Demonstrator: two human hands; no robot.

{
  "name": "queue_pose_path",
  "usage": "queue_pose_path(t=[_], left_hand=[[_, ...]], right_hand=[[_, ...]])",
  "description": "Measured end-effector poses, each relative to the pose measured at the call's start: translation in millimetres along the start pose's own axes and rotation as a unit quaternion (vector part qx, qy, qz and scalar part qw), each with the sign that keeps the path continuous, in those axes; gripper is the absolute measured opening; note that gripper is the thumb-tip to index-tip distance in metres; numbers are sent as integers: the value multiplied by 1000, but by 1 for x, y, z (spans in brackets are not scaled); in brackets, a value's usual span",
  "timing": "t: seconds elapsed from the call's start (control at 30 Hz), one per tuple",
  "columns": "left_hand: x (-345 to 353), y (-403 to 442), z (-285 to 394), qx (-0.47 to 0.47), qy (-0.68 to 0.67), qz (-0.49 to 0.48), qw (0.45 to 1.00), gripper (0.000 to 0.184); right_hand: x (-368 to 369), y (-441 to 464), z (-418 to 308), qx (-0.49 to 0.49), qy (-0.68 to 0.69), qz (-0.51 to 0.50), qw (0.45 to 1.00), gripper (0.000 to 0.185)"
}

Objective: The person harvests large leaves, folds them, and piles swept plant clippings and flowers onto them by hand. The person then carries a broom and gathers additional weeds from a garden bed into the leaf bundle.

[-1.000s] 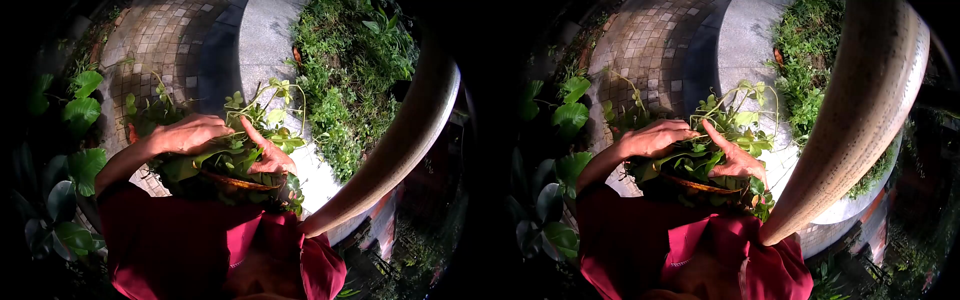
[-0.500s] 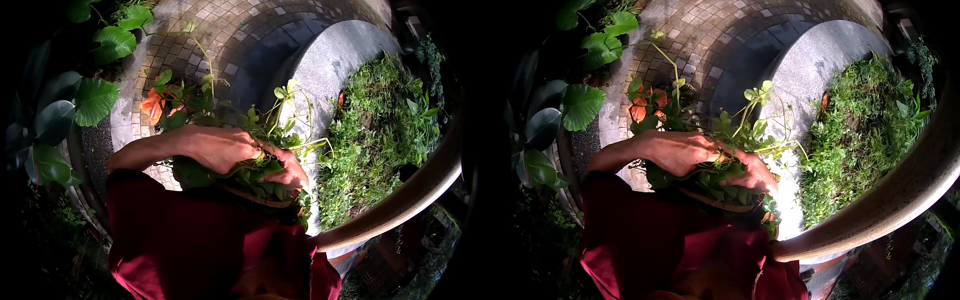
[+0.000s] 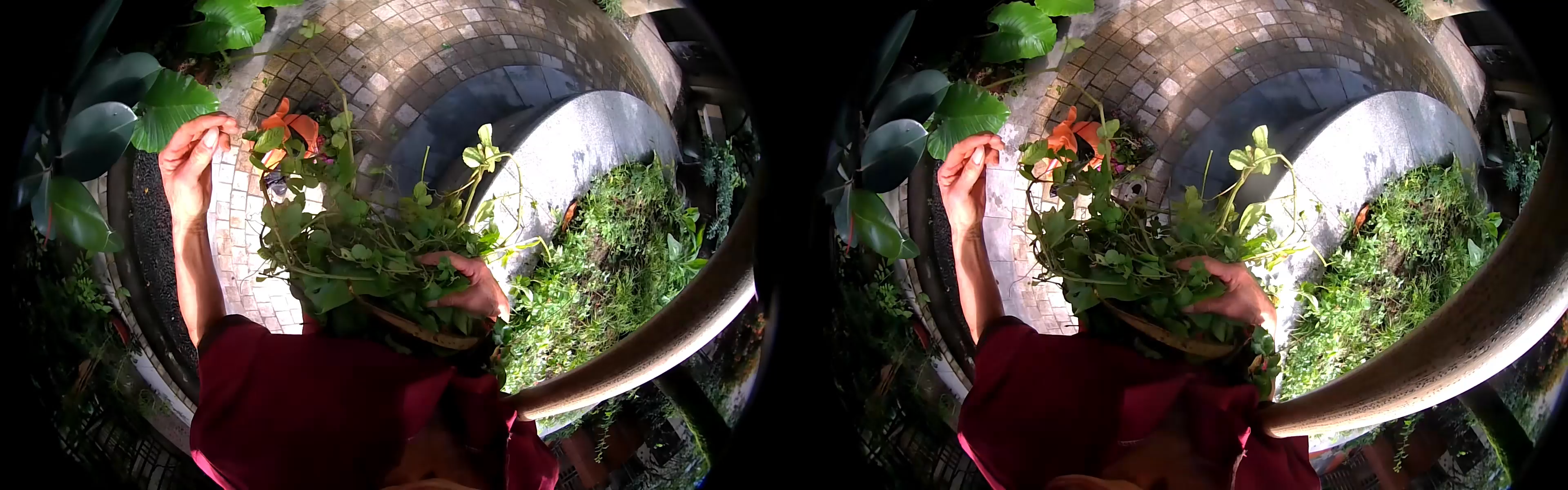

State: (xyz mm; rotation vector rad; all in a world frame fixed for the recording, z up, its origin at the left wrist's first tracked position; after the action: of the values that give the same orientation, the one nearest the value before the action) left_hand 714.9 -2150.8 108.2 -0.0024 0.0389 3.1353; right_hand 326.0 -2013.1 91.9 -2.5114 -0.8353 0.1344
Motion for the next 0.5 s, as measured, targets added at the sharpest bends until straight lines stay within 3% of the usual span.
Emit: queue_pose_path(t=[0.03, 0.1, 0.17, 0.2, 0.23, 0.3, 0.37, 0.43, 0.5], left_hand=[[-35, 12, -34, -12, -2, 95, 995, 17], [-96, 21, -132, -112, 97, 163, 975, 18], [-142, 14, -251, -176, 417, 100, 886, 25], [-146, 8, -294, -223, 462, 51, 857, 38], [-150, 1, -351, -224, 478, 21, 849, 52], [-127, -4, -391, -207, 526, -37, 824, 65], [-114, -4, -436, -288, 474, -97, 826, 70], [-98, -9, -448, -303, 423, -136, 843, 64], [-87, 2, -452, -309, 444, -71, 838, 55]], right_hand=[[0, 4, 0, 0, -1, -9, 1000, 67], [-3, 12, -3, -2, -2, 6, 1000, 62], [-2, 21, -9, 40, 58, 28, 997, 63], [-1, 26, -7, 46, 69, 33, 996, 62], [-1, 31, -7, 54, 82, 39, 994, 62], [2, 45, -13, 49, 57, 44, 996, 62], [3, 62, -23, 46, 37, 62, 996, 62], [6, 77, -35, 44, 23, 53, 997, 62], [7, 95, -37, 35, 15, 57, 998, 63]])
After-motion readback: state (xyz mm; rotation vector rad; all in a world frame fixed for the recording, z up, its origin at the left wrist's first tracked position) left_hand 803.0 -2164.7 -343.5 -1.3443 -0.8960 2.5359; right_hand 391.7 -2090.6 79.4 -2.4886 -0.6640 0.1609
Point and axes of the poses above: each hand's wrist, its own y-axis towards the middle knuckle, its own x-axis out of the palm, z = x × y, the point moved 3 cm from there along y, towards the middle knuckle, and after that the axes turned 1 degree about y, right-handed, at the moved point
